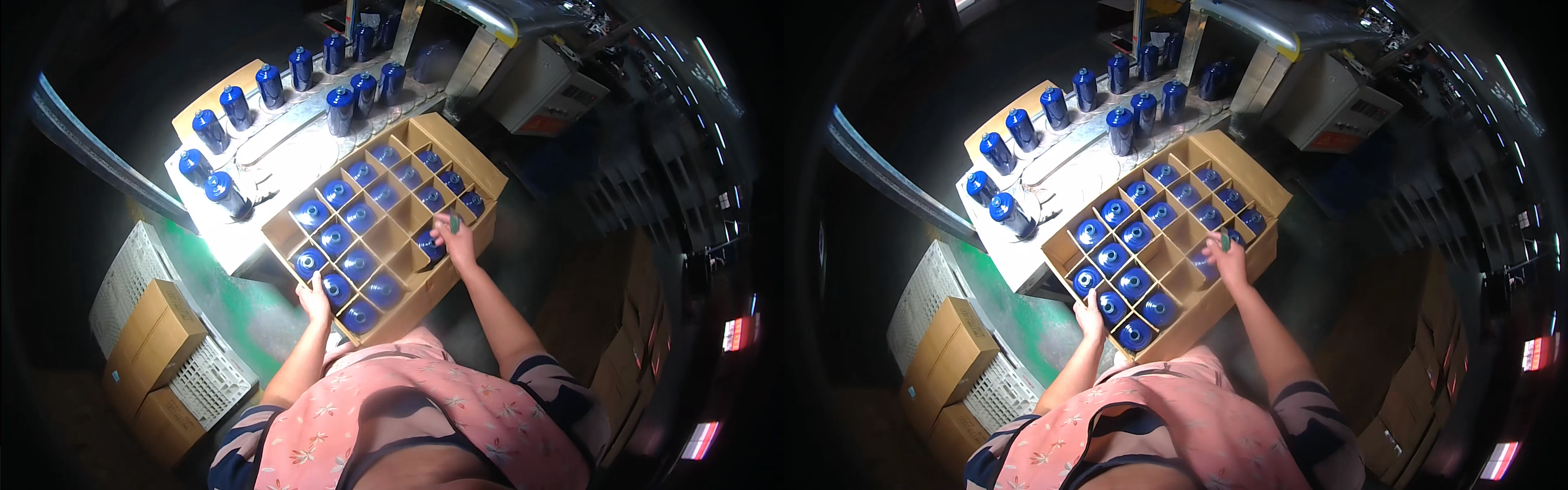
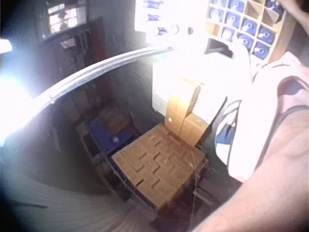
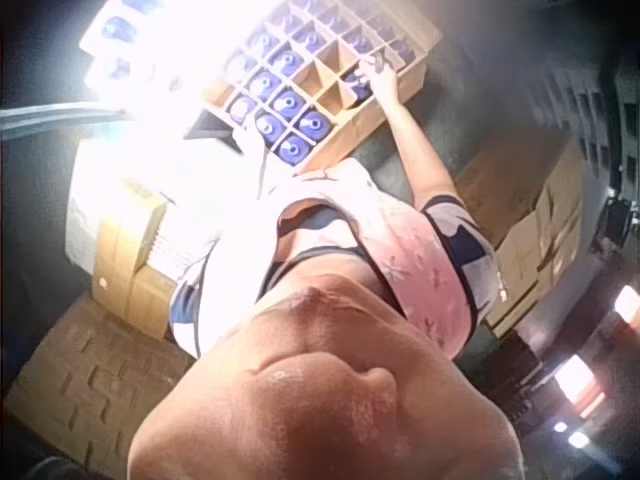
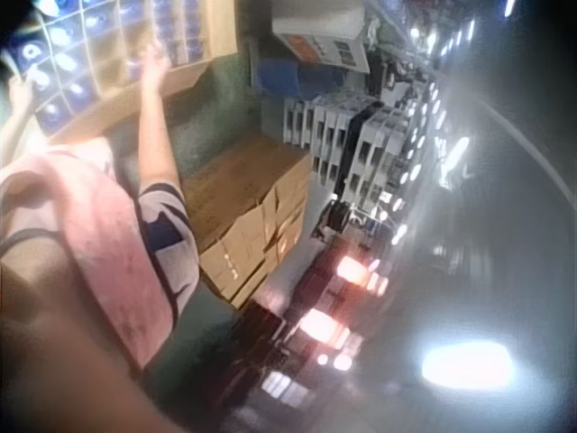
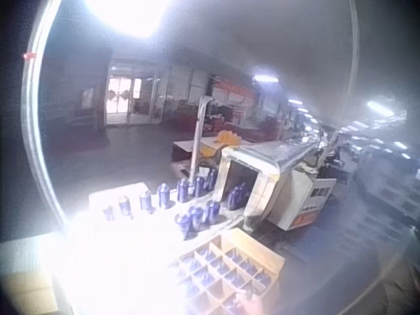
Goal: The person places blue bottles from a conveyor belt into a cardboard box with compartments. They then close the box flaps and use a utility knife to cut tape on another box before continuing to pack more bottles.
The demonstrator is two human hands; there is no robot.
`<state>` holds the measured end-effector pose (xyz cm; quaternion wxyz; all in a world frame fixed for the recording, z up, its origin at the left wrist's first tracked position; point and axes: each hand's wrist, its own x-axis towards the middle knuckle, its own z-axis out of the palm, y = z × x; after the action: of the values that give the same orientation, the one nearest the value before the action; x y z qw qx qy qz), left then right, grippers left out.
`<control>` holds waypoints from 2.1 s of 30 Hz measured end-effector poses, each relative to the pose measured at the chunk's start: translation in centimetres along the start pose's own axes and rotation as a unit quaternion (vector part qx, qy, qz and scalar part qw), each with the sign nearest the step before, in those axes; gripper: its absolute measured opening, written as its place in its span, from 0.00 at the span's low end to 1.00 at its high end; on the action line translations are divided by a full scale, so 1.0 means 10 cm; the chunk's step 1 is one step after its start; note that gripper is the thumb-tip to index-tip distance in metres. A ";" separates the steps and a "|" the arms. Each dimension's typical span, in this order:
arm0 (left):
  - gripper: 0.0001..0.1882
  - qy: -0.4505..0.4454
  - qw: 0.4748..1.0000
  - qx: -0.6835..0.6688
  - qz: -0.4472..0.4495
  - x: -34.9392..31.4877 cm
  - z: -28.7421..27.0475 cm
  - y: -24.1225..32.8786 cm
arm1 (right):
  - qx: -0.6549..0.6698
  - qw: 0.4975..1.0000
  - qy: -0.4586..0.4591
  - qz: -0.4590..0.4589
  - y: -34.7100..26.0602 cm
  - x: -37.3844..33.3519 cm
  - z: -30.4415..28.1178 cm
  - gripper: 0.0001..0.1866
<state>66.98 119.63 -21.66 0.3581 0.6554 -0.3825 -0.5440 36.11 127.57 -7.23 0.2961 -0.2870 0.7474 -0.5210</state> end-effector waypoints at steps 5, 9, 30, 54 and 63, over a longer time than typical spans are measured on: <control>0.18 0.023 0.999 0.037 -0.007 -0.20 0.02 0.31 | -0.253 0.957 -0.121 -0.076 -0.35 1.91 0.39 0.22; 0.16 0.070 0.997 0.039 0.000 -0.29 0.12 0.35 | -0.477 0.841 -0.231 -0.109 -0.36 2.62 0.68 0.24; 0.19 0.088 0.994 0.068 -0.017 -0.31 0.13 0.41 | -0.063 0.964 -0.198 -0.165 -1.75 3.47 1.05 0.10; 0.21 0.065 0.994 0.061 0.059 -0.09 0.00 0.41 | 0.014 0.999 0.000 -0.035 -0.62 1.96 0.25 0.14; 0.27 0.014 0.995 0.058 0.081 0.17 -0.16 0.15 | -0.022 0.994 0.038 0.101 0.05 0.10 -0.30 0.17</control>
<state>68.57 117.51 -20.81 0.3676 0.6496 -0.4599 -0.4810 33.17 128.78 -7.06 0.3122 -0.1963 0.7945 -0.4825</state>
